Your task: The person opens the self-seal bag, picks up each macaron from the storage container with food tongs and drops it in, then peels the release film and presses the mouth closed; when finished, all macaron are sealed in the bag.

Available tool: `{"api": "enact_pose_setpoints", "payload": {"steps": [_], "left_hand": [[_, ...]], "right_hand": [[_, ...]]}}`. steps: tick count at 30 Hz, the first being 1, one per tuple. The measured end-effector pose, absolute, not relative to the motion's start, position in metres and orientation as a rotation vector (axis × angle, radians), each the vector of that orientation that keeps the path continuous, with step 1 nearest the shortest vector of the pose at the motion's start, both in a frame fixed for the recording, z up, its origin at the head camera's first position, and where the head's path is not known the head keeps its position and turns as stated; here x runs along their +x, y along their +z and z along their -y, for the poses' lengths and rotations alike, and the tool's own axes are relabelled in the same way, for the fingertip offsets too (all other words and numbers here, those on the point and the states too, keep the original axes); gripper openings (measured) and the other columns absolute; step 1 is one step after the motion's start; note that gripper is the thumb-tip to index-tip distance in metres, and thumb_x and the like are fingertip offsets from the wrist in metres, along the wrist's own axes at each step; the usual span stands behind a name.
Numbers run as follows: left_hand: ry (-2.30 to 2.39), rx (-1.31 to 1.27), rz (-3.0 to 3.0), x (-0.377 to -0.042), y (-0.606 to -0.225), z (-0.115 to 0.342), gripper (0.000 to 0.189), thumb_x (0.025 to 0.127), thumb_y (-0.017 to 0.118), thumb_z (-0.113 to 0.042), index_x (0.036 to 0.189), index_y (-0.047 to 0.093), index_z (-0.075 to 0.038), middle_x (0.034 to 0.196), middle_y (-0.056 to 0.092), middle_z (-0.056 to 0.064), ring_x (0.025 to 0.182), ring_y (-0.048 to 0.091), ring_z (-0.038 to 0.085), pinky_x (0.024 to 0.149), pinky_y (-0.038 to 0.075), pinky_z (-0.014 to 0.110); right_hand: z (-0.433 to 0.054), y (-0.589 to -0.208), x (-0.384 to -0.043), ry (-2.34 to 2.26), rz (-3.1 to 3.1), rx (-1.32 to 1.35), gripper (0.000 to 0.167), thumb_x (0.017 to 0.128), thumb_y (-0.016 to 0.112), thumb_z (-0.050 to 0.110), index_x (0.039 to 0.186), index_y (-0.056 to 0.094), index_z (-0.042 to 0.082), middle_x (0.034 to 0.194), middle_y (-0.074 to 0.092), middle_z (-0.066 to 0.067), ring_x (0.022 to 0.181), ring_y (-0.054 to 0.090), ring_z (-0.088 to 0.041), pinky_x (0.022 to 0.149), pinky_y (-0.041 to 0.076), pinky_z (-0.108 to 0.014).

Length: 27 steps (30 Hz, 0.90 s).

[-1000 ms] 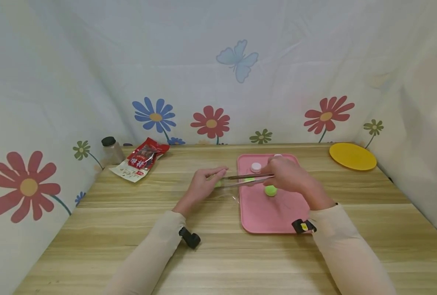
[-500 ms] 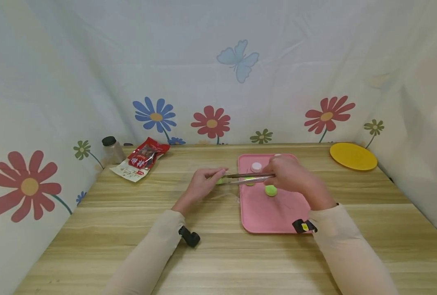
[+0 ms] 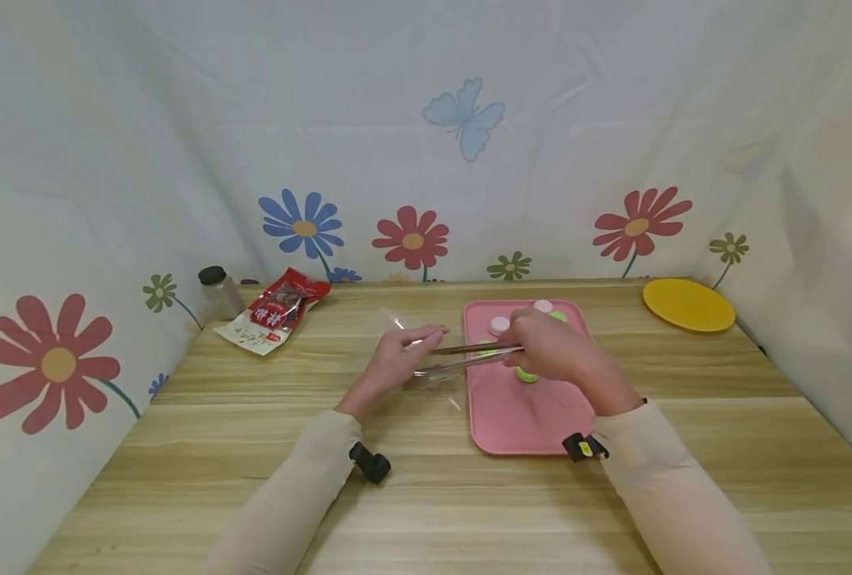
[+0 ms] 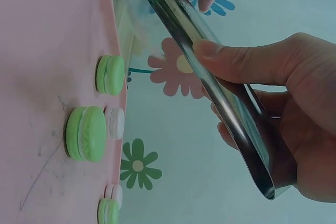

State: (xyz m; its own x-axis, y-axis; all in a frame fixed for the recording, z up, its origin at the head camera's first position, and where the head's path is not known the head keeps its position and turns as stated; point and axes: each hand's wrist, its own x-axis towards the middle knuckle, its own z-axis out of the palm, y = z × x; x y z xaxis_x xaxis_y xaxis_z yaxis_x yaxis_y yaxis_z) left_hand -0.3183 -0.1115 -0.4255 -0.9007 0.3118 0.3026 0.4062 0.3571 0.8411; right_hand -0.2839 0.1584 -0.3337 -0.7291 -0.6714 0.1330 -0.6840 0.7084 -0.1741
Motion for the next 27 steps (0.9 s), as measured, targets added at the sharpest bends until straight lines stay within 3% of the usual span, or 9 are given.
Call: {"api": "enact_pose_setpoints", "payload": {"steps": [3,7,10,14,20,27], "left_hand": [[-1.573,-0.712,2.499,-0.317,-0.422,0.109,0.038,0.101,0.06,-0.039,0.126,0.071,-0.013,0.133,0.064,-0.005,0.131,0.053,0.014,0.111,0.04,0.041],[-1.572,-0.79,2.447,-0.315,-0.418,0.108,0.035,0.102,0.06,-0.033,0.126,0.071,-0.01,0.13,0.066,-0.001,0.128,0.055,0.015,0.117,0.029,0.046],[-1.596,-0.809,2.378,-0.314,-0.414,0.108,0.032,0.102,0.06,-0.03,0.125,0.072,-0.009,0.127,0.068,0.001,0.125,0.058,0.016,0.116,0.032,0.047],[-1.643,-0.78,2.333,-0.312,-0.41,0.11,0.03,0.102,0.061,-0.026,0.124,0.072,-0.009,0.126,0.069,0.002,0.122,0.061,0.017,0.104,0.047,0.039],[-1.66,-0.77,2.361,-0.31,-0.409,0.111,0.031,0.103,0.059,-0.022,0.125,0.069,-0.003,0.127,0.067,0.007,0.123,0.06,0.02,0.103,0.048,0.037],[-1.65,-0.734,2.416,-0.315,-0.419,0.11,0.034,0.101,0.062,-0.033,0.124,0.072,-0.01,0.125,0.069,-0.001,0.122,0.06,0.014,0.103,0.048,0.037]], "right_hand": [[-0.157,-0.335,-0.284,0.309,2.837,1.142,0.005,0.087,0.077,0.008,0.089,0.078,0.012,0.074,0.053,0.002,0.072,0.048,-0.016,0.059,0.042,-0.027],[-0.156,-0.336,-0.283,0.305,2.836,1.167,0.005,0.086,0.078,0.008,0.088,0.078,0.012,0.073,0.054,0.005,0.074,0.049,-0.016,0.061,0.043,-0.027],[-0.155,-0.337,-0.283,0.285,2.837,1.178,0.005,0.085,0.079,0.009,0.084,0.078,0.014,0.072,0.055,0.008,0.076,0.049,-0.016,0.062,0.043,-0.027],[-0.155,-0.338,-0.283,0.28,2.842,1.174,0.005,0.085,0.079,0.009,0.083,0.077,0.014,0.072,0.055,0.008,0.076,0.05,-0.016,0.062,0.043,-0.027],[-0.158,-0.336,-0.283,0.324,2.828,1.153,0.006,0.086,0.078,0.007,0.089,0.079,0.013,0.074,0.055,0.005,0.073,0.049,-0.015,0.06,0.043,-0.027],[-0.16,-0.331,-0.282,0.397,2.843,1.091,0.008,0.087,0.078,0.009,0.094,0.079,0.012,0.075,0.053,0.002,0.071,0.047,-0.016,0.058,0.041,-0.027]]}}
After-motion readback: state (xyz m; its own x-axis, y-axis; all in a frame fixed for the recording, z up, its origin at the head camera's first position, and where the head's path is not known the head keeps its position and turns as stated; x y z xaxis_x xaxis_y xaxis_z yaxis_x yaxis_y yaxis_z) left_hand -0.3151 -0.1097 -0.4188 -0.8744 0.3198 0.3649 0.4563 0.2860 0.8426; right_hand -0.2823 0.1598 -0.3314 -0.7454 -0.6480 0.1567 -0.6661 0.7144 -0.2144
